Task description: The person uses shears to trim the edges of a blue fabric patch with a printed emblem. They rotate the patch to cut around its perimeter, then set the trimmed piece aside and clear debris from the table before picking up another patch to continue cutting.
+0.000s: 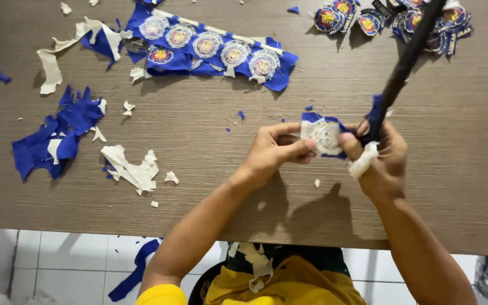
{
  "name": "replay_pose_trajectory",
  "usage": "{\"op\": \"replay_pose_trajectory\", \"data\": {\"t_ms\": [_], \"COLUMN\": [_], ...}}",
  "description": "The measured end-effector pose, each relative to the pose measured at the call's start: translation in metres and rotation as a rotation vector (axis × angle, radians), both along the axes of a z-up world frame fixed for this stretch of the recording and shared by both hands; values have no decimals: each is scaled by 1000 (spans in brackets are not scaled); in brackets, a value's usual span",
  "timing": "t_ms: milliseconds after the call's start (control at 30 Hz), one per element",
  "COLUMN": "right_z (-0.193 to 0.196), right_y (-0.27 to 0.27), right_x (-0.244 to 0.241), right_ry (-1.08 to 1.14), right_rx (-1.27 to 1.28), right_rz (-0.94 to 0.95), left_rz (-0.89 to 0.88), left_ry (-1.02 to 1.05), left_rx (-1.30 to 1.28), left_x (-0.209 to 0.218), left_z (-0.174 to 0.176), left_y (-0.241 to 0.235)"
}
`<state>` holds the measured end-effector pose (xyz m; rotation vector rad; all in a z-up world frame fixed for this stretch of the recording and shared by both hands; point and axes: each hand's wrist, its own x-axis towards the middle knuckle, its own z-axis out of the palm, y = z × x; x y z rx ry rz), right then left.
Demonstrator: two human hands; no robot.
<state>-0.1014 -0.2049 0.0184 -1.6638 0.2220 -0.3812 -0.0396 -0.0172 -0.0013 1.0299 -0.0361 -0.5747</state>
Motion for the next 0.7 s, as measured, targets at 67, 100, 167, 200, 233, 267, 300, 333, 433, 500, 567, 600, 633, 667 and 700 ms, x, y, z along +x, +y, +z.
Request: {"op": "replay_pose_trajectory", "data": {"t_ms": [67, 100, 167, 200, 233, 267, 300, 333, 433, 500, 567, 600, 633, 667, 700], "right_z": [-1, 0, 1, 1, 1, 0, -1, -6, -18, -18, -11, -8, -8, -7, -7], "right_y": [-3, -7, -15, -19, -20, -21, -22, -23, -22, -14, -11, -9, -7, -5, -3], "right_x": [1, 2, 1, 2, 1, 1, 1, 1, 2, 2, 1, 1, 3, 4, 5], "right_ry": [-11, -30, -43, -60, -59, -90, -120, -119, -129, -135, -154, -175, -174, -218, -263], "right_rx": [-12, -28, -28, -27, -26, -29, -30, -27, -82, -77, -108, -137, -137, -128, -120], "right_rz": [-32, -64, -87, -102, -104, -100, -94, -92, -80, -38, -34, -28, -30, -27, -26], "left_rz": [-110, -219, -320, -412, -414, -259, -101, -100, -120, -156, -143, -127, -129, -77, -25], "left_ry": [-45, -97, -142, -190, -190, -181, -172, -171, -255, -118, -127, -138, -137, -138, -140], "left_rx": [34, 65, 179, 296, 297, 222, 150, 152, 81, -101, -71, -40, -40, -36, -33], "left_x": [-1, -1, -2, -2, 2, 6, 9, 12, 11, 0, -1, -1, -2, -3, -3], "left_z": [2, 3, 17, 24, 17, 10, 2, -6, -13, 7, 2, 0, 2, 4, 7], "left_y": [9, 12, 17, 20, 16, 13, 11, 11, 5, -7, -9, -10, -10, -10, -10]}}
